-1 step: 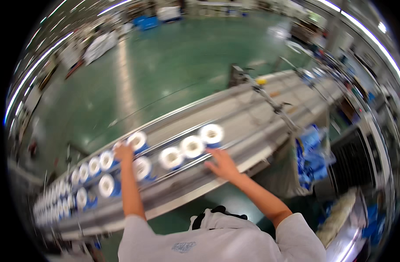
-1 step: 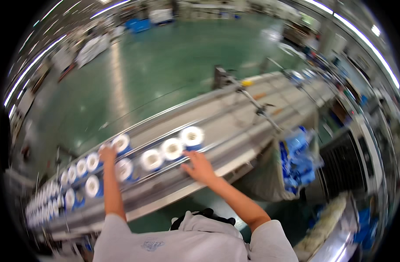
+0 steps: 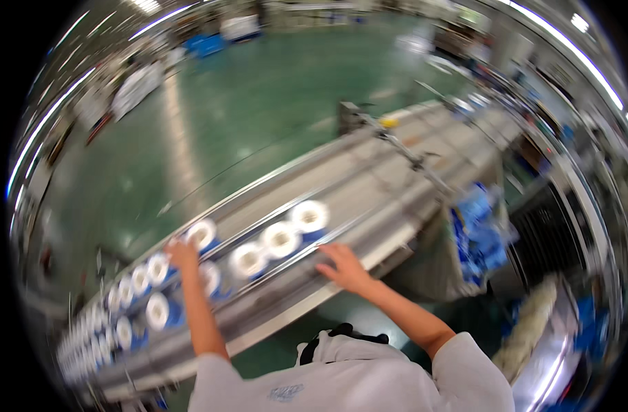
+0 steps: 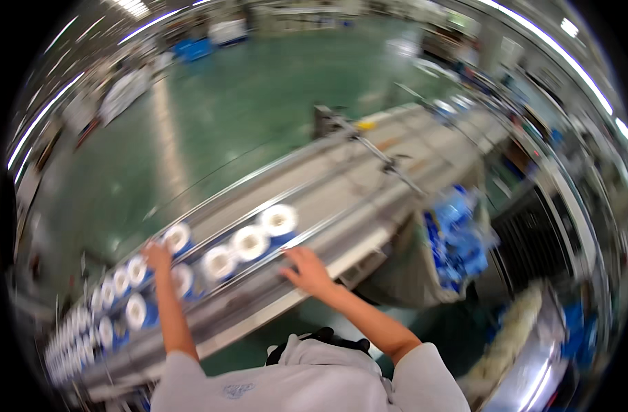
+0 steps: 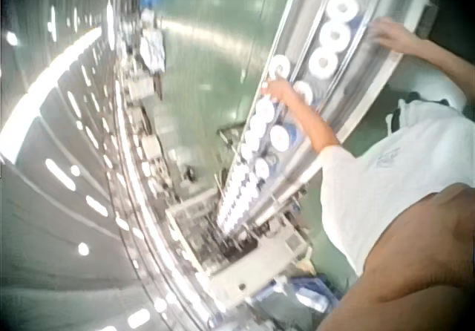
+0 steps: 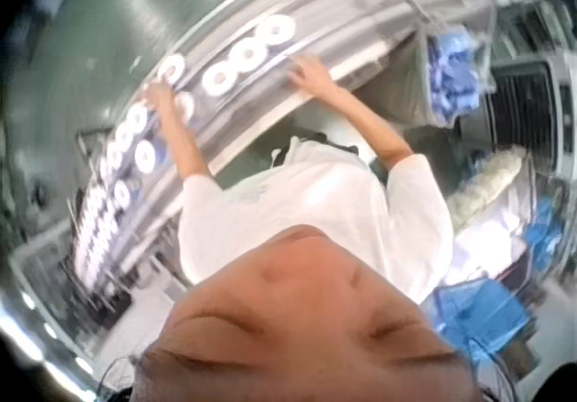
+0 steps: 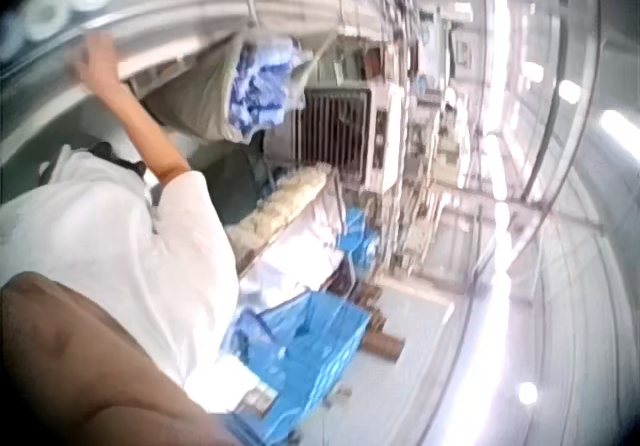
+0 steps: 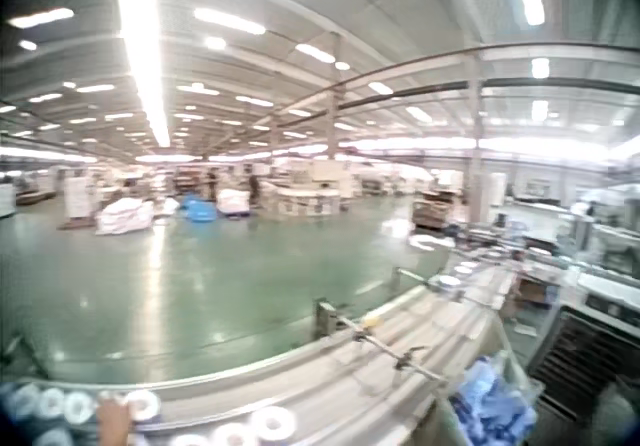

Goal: The person unpacks multi-roll tissue paper packages from a blue crate, places the rolls onto a moving conveyor belt, and then collects the rolls from the belt into a blue crate. The person repeats this cycle of unpacking, loading, and collecting throughout the clip.

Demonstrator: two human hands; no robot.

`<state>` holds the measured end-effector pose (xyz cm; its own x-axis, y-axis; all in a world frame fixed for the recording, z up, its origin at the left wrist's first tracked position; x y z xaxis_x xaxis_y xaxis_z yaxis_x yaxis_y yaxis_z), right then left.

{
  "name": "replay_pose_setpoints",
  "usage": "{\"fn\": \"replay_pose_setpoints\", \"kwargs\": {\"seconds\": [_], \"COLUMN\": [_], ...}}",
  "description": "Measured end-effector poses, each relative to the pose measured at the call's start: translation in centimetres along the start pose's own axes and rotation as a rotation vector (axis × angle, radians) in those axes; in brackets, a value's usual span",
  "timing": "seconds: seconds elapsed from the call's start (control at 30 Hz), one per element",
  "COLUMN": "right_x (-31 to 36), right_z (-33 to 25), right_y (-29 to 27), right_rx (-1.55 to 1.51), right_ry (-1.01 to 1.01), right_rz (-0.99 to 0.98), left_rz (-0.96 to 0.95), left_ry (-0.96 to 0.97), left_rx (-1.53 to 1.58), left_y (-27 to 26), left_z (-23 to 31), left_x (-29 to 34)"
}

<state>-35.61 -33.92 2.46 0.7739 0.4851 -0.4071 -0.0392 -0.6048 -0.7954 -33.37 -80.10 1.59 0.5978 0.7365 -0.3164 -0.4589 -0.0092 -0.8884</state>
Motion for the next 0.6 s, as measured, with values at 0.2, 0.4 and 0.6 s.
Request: {"fn": "replay_pose_setpoints", "kwargs": {"seconds": [0.2,0.4,0.6], "right_x": [18.4,41.0,69.9], "right_z": [4.5,3.8,-9.3], "right_y": [-2.8,-14.2,-21.4], "right_rx": [-0.187,-0.017,0.459], "right_ry": [0.63,1.119,1.516], "right_rz": [0.003,0.498,1.062], "left_rz": [-0.121,-1.028,-1.586], "left_ry": [0.682,1.135,1.664], "left_rx": [0.91,1.219,1.231], "left_y": [-5.6,-7.0,-15.7], "left_z": [17.7,33.0,34.3], "left_x": [17.2,43.6,68.5]}}
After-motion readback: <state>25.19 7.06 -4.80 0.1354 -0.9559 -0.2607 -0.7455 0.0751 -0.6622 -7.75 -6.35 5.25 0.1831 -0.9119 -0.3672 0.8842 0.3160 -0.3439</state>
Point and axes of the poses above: each hand's wrist, its own x-axis away from the middle knuckle, its own y-axis out of the palm, z = x × y, the point moved 6 cm from there along -x, towards the middle knuckle, and after that the axes turned 15 degrees about x, right-handed, at the moved point
